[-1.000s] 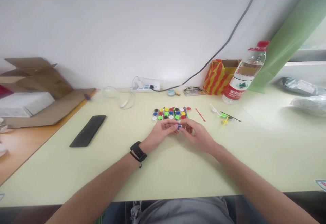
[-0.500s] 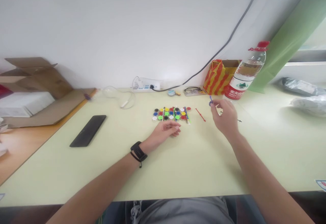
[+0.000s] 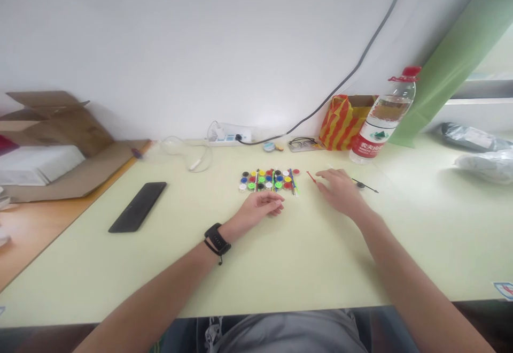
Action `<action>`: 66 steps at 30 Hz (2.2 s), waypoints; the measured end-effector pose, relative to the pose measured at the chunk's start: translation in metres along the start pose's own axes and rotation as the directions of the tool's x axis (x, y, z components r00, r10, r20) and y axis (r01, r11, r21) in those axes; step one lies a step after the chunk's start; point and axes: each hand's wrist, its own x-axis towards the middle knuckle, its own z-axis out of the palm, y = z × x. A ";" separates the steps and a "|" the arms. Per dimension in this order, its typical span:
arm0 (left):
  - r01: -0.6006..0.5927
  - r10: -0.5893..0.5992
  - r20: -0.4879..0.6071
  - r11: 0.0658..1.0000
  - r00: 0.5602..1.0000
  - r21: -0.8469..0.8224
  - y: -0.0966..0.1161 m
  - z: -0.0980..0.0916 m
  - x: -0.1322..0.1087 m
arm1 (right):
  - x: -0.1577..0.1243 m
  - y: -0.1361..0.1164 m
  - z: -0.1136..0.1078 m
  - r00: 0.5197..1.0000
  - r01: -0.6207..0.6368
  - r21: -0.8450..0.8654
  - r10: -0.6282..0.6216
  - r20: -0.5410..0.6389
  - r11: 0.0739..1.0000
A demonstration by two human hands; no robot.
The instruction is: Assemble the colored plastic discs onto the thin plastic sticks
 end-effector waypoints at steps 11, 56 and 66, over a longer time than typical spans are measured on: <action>0.006 -0.006 -0.003 1.000 1.000 0.014 0.003 0.001 -0.002 | -0.002 -0.024 0.005 0.981 0.000 -0.073 0.015 0.196 0.997; 0.018 -0.019 0.020 0.999 1.000 0.037 0.001 0.001 -0.001 | -0.007 -0.040 -0.001 0.992 -0.124 0.167 0.127 -0.010 0.978; 0.017 -0.019 0.023 0.999 1.000 0.045 0.004 0.002 -0.002 | -0.001 -0.035 0.007 0.994 -0.087 0.348 0.105 -0.033 0.933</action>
